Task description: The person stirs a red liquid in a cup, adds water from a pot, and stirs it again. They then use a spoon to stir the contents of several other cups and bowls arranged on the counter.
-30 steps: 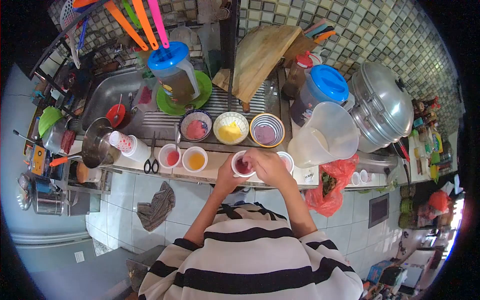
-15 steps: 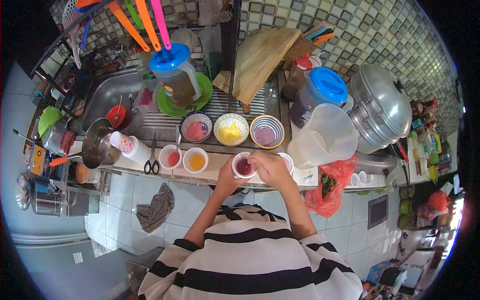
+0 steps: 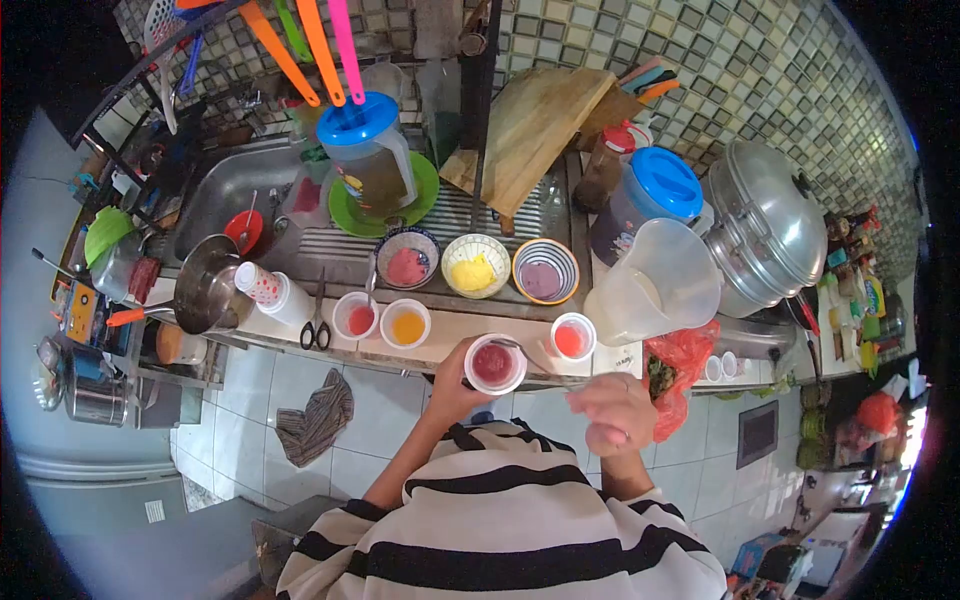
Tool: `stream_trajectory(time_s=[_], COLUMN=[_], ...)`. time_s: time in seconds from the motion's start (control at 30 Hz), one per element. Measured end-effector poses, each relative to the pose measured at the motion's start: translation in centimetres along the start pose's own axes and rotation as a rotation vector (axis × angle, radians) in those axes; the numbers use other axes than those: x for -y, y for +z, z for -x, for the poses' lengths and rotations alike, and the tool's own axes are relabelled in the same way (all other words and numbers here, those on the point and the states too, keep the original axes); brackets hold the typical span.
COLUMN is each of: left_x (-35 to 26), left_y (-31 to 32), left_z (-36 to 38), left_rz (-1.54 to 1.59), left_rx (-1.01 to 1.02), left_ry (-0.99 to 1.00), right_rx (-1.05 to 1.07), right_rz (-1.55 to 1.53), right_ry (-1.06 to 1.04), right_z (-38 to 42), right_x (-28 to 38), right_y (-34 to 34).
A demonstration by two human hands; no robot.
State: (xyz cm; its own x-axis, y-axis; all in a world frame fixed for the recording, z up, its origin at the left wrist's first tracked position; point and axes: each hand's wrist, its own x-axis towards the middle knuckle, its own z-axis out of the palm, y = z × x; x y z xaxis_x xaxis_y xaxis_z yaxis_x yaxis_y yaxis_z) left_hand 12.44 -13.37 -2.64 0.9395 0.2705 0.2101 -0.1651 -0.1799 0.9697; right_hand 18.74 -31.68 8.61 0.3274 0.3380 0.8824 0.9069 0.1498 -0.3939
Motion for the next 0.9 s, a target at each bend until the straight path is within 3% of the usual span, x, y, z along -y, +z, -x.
stream_trajectory(time_s=[0.03,0.1,0.23,0.53,0.6,0.63,0.73,0.9], left_x=[-0.3,-1.1,-1.7,-1.7,-2.0,-2.2,-1.9,-2.2], left_y=[-0.2,-0.6,-1.5,-4.8,-5.7,-6.2,-7.9,-10.6], left_z=[0.3,0.9,2.5,7.5,8.9,9.6,11.8,15.7], left_rz=[0.037,0.048,0.06,-0.041,-0.049,-0.054,-0.072,-0.08], left_rx=[0.009,0.015,0.008,-0.046,-0.091,-0.12,-0.166,-0.264], left_ry=[-0.008,-0.019,-0.05,-0.012,-0.016,-0.019,-0.01,-0.027], right_rx=[0.001,0.301,0.352,-0.014,0.217,0.225,0.506,0.497], right_rz=[-0.003,0.097,0.107,-0.12,-0.09,-0.104,-0.284,-0.258], right_ry=[0.001,0.123,0.044,0.106,0.195,0.191,0.038,0.016], right_z=[0.1,0.2,0.6,3.4,3.7,3.6,2.4,2.9], right_x=[0.6,1.7,3.4,5.7,6.2,6.5,7.6,8.9], right_y=[-0.1,-0.1,-0.1,4.2,5.7,6.6,9.6,13.6])
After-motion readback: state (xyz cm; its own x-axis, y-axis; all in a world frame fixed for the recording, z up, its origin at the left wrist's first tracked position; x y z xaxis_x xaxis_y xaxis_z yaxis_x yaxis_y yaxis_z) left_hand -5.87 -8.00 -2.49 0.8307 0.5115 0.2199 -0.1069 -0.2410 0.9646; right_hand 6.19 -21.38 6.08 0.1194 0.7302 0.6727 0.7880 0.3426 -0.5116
